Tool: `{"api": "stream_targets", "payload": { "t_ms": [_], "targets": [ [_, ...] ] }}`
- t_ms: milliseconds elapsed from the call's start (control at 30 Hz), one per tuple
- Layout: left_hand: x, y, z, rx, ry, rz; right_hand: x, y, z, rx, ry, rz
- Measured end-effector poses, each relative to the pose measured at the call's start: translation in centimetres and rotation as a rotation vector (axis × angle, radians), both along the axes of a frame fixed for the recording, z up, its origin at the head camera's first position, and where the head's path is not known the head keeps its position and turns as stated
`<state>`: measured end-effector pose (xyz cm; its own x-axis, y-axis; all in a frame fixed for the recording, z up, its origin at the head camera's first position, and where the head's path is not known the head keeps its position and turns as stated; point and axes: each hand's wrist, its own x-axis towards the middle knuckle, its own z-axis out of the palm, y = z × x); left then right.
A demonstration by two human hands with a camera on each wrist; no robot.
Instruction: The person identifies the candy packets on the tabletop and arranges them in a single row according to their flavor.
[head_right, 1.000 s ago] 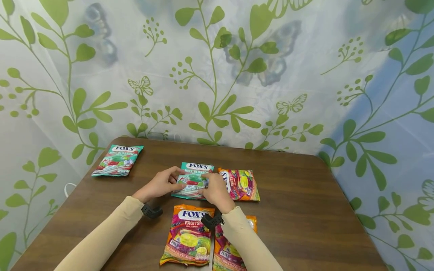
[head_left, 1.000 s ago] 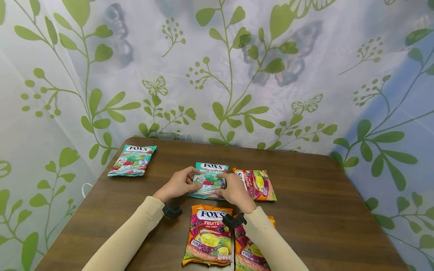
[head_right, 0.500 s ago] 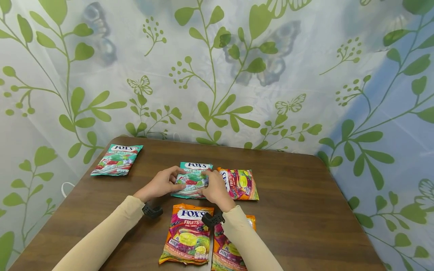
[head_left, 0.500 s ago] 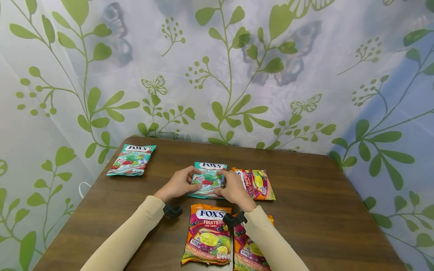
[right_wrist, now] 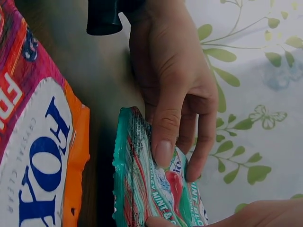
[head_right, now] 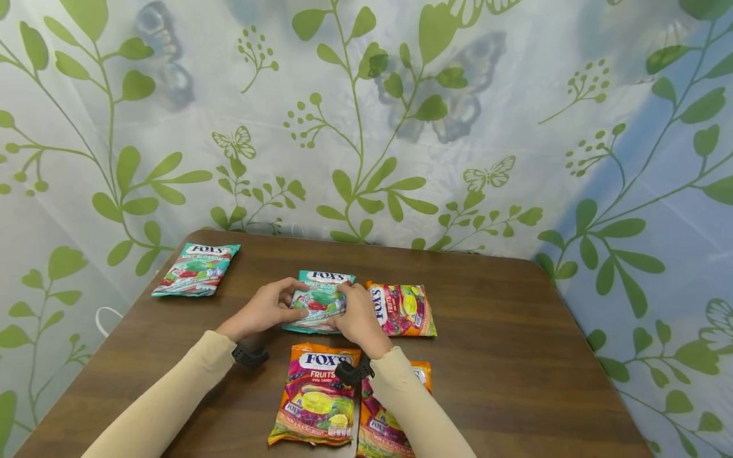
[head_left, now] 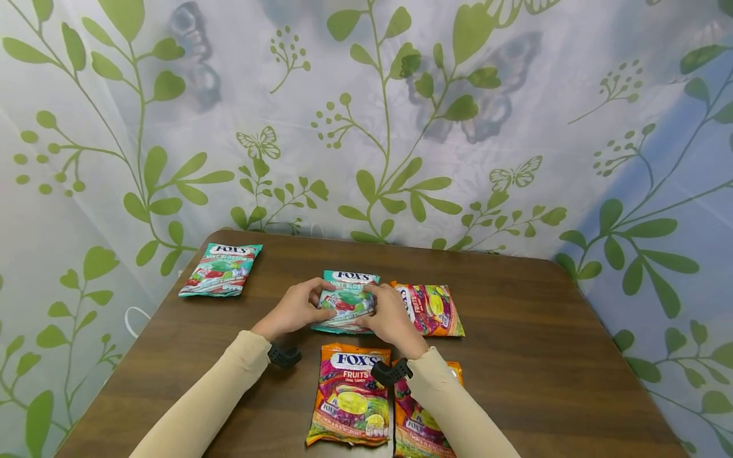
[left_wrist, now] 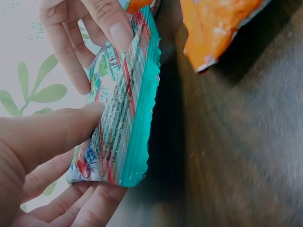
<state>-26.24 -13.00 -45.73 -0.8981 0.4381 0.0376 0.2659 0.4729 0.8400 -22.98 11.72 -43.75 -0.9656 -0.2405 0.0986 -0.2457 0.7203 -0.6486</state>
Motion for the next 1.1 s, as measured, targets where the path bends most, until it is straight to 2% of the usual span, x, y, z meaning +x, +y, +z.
{"api": "stream_targets", "payload": {
  "t_ms": [200, 633, 800, 1100],
  "targets": [
    [-0.1, -1.2, 0.9, -0.004, 0.016, -0.003, -0.1, -0.9, 0.5, -0.022, 0.030, 0.006],
    [-1.0, -4.0, 3.0, -0.049, 0.087, 0.033, -1.8, -3.7, 1.4, -0.080, 0.060, 0.012],
    [-1.6, -5.0, 3.2, -0.065, 0.116, 0.049, -2.8, -4.9, 1.4, -0.087, 0.048, -0.012],
    [-2.5, -6.9, 3.1, -0.075, 0.112, 0.067, -4.8, -6.7, 0.9, -0.128, 0.034, -0.004]
  ]
}}
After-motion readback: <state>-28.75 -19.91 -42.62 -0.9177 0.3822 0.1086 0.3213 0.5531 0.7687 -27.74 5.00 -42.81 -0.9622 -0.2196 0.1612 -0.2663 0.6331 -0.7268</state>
